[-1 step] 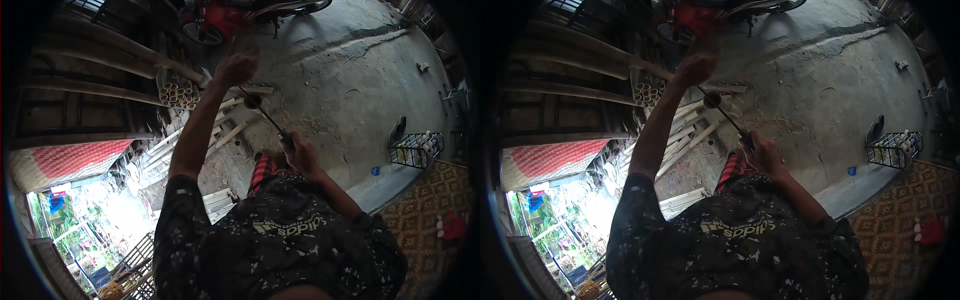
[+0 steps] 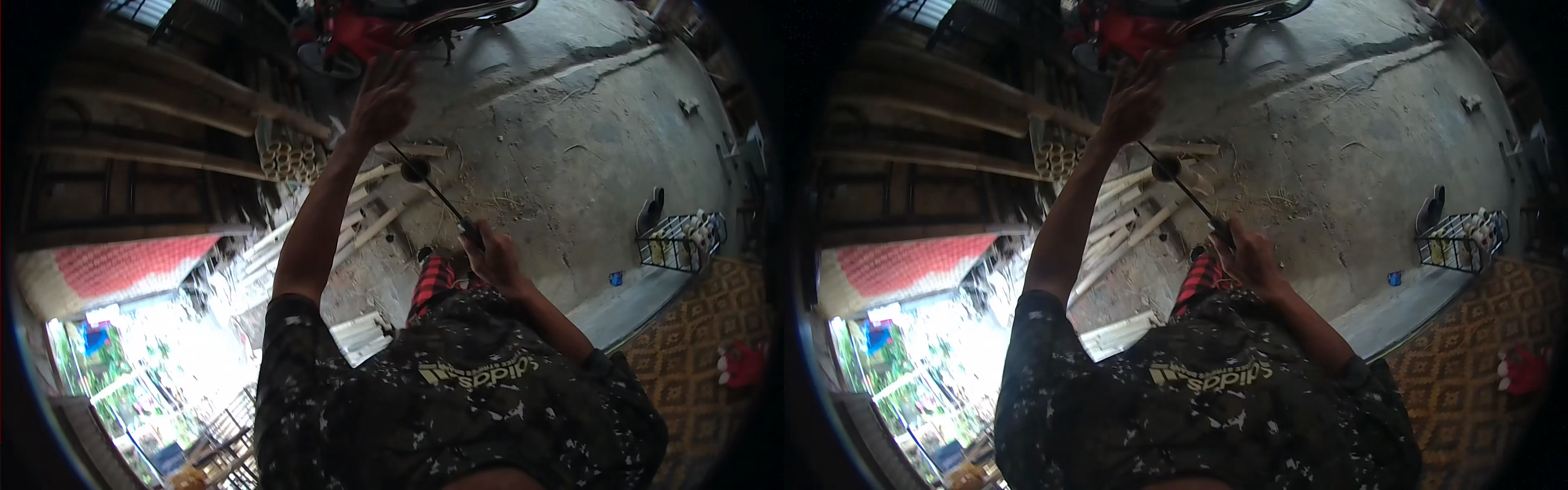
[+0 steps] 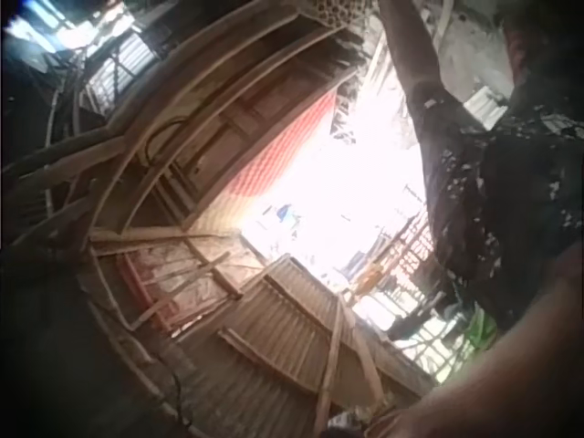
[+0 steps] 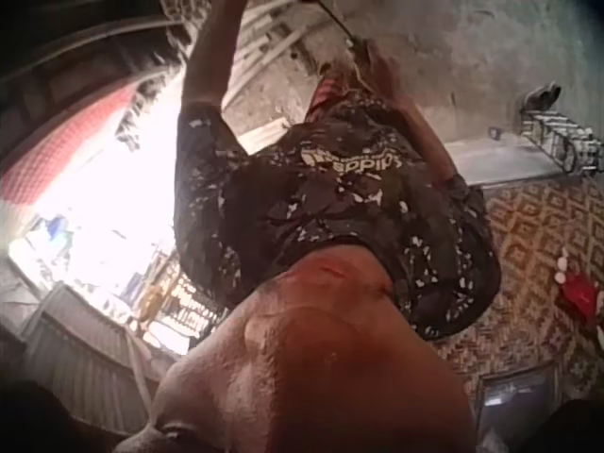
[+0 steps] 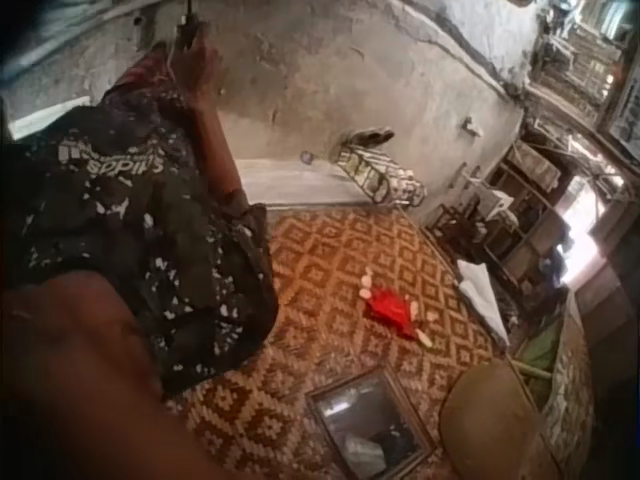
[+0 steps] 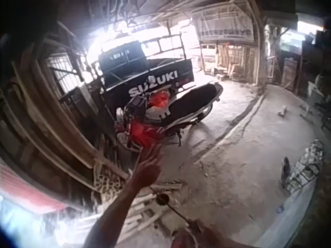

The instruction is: The recorder uses a large knife and a wooden mallet to split a bamboo pole into thin strips.

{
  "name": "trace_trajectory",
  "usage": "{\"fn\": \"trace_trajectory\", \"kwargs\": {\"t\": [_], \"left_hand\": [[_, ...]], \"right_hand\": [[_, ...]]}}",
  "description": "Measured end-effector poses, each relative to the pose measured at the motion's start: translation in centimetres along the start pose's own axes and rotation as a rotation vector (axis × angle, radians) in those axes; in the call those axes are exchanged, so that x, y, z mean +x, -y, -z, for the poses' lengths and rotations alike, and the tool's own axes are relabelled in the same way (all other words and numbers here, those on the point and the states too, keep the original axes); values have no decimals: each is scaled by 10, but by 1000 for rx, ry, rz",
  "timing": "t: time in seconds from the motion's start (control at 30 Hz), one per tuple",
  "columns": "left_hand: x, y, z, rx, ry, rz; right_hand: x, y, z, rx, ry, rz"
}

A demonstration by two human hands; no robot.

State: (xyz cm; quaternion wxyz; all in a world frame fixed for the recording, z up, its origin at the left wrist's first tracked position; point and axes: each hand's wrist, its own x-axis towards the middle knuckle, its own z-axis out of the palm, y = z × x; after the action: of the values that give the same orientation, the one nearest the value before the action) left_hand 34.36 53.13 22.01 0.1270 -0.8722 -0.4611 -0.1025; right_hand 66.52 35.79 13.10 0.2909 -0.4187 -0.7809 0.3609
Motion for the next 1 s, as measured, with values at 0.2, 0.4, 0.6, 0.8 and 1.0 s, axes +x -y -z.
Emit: {"fn": "trace_trajectory", "kwargs": {"t": [0.2, 0.4, 0.6, 0.8, 1.0], "left_hand": [[52, 24, 35, 241, -249, -29], [28, 9, -23, -127, 207, 71], [44, 35, -38, -84, -164, 97], [96, 25, -6, -247, -183, 50], [64, 17, -51, -72, 246, 24]], "right_hand": [[-4, -2, 6, -19, -31, -64], [22, 1, 9, 30, -33, -97], [11, -3, 6, 36, -72, -106], [10, 2, 14, 100, -81, -238], [19, 21, -4, 168, -51, -286]]}}
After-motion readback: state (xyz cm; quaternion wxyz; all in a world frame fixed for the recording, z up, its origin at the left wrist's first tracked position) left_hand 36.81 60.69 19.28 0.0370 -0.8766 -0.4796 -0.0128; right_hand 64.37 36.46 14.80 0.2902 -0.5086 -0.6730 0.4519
